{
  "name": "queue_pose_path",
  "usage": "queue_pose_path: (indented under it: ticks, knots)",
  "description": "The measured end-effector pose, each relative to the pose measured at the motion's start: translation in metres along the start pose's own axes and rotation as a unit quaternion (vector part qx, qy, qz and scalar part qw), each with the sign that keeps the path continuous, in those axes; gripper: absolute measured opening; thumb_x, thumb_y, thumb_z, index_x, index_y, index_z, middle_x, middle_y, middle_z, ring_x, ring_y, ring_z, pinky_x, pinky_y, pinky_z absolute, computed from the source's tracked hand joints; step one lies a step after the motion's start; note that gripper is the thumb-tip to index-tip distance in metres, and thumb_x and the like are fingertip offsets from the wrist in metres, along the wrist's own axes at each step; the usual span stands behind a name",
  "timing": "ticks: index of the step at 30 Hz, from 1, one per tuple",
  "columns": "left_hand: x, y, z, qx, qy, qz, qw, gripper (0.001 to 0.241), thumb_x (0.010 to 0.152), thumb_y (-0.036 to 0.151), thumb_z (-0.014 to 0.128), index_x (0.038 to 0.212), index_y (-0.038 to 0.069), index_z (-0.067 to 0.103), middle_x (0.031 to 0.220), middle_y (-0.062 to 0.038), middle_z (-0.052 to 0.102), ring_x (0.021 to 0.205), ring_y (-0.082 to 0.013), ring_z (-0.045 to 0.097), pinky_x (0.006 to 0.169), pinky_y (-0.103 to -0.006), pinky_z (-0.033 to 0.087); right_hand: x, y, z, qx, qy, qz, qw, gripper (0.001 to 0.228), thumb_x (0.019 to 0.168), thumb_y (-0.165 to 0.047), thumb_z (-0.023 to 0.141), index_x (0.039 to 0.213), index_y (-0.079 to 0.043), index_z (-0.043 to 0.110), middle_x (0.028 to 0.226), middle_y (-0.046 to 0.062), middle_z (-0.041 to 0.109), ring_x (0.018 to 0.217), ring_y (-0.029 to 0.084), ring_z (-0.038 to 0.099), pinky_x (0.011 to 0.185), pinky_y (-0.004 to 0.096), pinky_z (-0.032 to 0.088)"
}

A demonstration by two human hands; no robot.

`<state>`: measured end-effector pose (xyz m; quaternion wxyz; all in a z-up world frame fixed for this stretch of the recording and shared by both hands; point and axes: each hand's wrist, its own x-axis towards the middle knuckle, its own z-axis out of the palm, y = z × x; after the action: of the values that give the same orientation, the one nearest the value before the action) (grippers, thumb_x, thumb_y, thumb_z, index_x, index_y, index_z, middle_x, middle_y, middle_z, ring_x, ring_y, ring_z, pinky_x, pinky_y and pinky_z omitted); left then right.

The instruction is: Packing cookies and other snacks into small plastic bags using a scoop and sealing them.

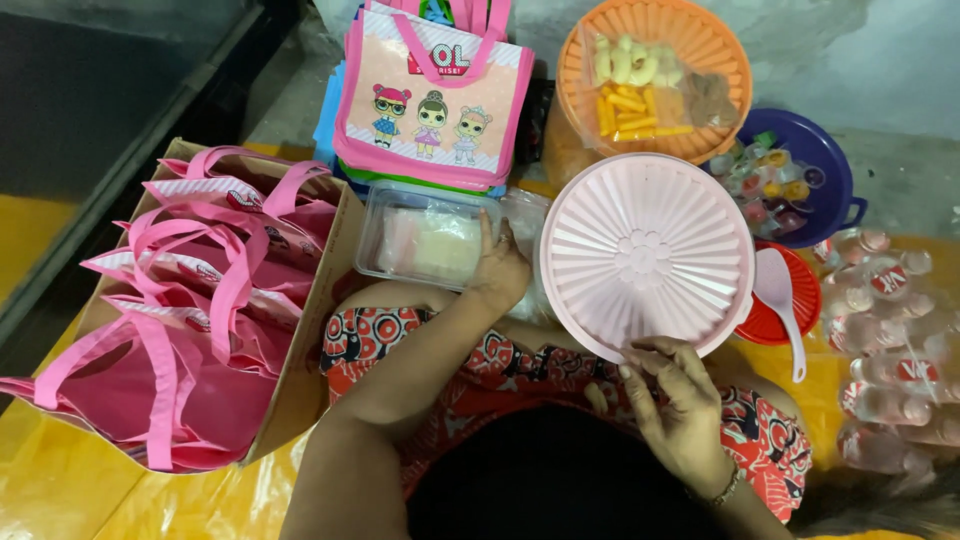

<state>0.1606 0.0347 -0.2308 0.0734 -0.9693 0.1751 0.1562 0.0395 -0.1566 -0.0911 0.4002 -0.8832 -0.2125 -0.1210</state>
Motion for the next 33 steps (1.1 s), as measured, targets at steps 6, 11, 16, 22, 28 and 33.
queue_pose_path:
  ticks: [6, 11, 16, 22, 28, 33]
  knots:
    - [-0.042, -0.014, -0.055, -0.191, 0.066, -0.044, 0.978, 0.024, 0.062, 0.003, 0.059, 0.078, 0.019, 0.067, 0.13, -0.018, 0.036, 0.127, -0.0324, 0.024, 0.102, -0.0572, 0.003, -0.006, 0.003, -0.006, 0.01, 0.017, 0.004, 1.0, 0.014, 0.077, -0.009, 0.058, 0.089, -0.002, 0.061, 0.094, 0.012, 0.056, 0.088, 0.019, 0.057, 0.08, 0.028, 0.047]
    - [-0.076, -0.04, -0.043, -0.524, 0.368, -0.135, 0.756, 0.015, 0.071, 0.002, 0.054, 0.082, 0.011, 0.056, 0.075, -0.004, 0.059, 0.066, -0.0191, 0.055, 0.059, -0.0281, 0.042, 0.0, 0.002, -0.016, 0.051, 0.032, 0.027, 0.998, 0.014, 0.077, -0.008, 0.058, 0.089, -0.001, 0.061, 0.09, 0.01, 0.059, 0.083, 0.017, 0.057, 0.07, 0.023, 0.047]
    - [-0.132, -0.018, -0.108, -0.832, 0.24, -0.1, 0.491, 0.048, 0.061, -0.017, 0.056, 0.098, 0.006, 0.039, 0.075, -0.014, 0.064, 0.053, -0.0212, 0.061, 0.041, -0.0311, 0.05, 0.016, -0.006, -0.013, 0.225, -0.061, 0.104, 0.967, 0.033, 0.076, -0.009, 0.056, 0.108, -0.002, 0.053, 0.101, 0.011, 0.058, 0.088, 0.018, 0.059, 0.079, 0.025, 0.052]
    - [-0.136, 0.022, -0.121, -0.793, 0.159, 0.09, 0.581, 0.064, 0.06, -0.005, 0.068, 0.112, -0.002, 0.032, 0.065, -0.009, 0.057, 0.049, -0.013, 0.054, 0.039, -0.0234, 0.049, 0.025, 0.031, 0.003, 0.546, -0.1, 0.135, 0.821, 0.04, 0.08, -0.026, 0.047, 0.098, 0.009, 0.057, 0.076, 0.015, 0.058, 0.069, 0.019, 0.058, 0.065, 0.037, 0.049]
    - [-0.12, 0.035, -0.125, -0.814, 0.084, 0.136, 0.559, 0.063, 0.062, 0.002, 0.071, 0.116, -0.006, 0.037, 0.073, -0.011, 0.058, 0.058, -0.0126, 0.053, 0.049, -0.0163, 0.044, 0.023, 0.022, -0.018, 0.455, -0.034, 0.158, 0.876, 0.002, 0.073, 0.003, 0.06, 0.071, 0.004, 0.061, 0.061, 0.006, 0.058, 0.058, 0.009, 0.053, 0.057, 0.024, 0.046]
    - [-0.116, 0.046, -0.137, -0.882, 0.036, 0.017, 0.47, 0.014, 0.072, 0.007, 0.066, 0.079, -0.005, 0.063, 0.061, -0.008, 0.053, 0.046, -0.008, 0.05, 0.034, -0.0177, 0.046, 0.025, 0.024, -0.041, 0.352, -0.052, 0.139, 0.924, 0.006, 0.074, -0.002, 0.062, 0.071, 0.003, 0.064, 0.061, 0.005, 0.06, 0.058, 0.006, 0.047, 0.053, 0.021, 0.043]
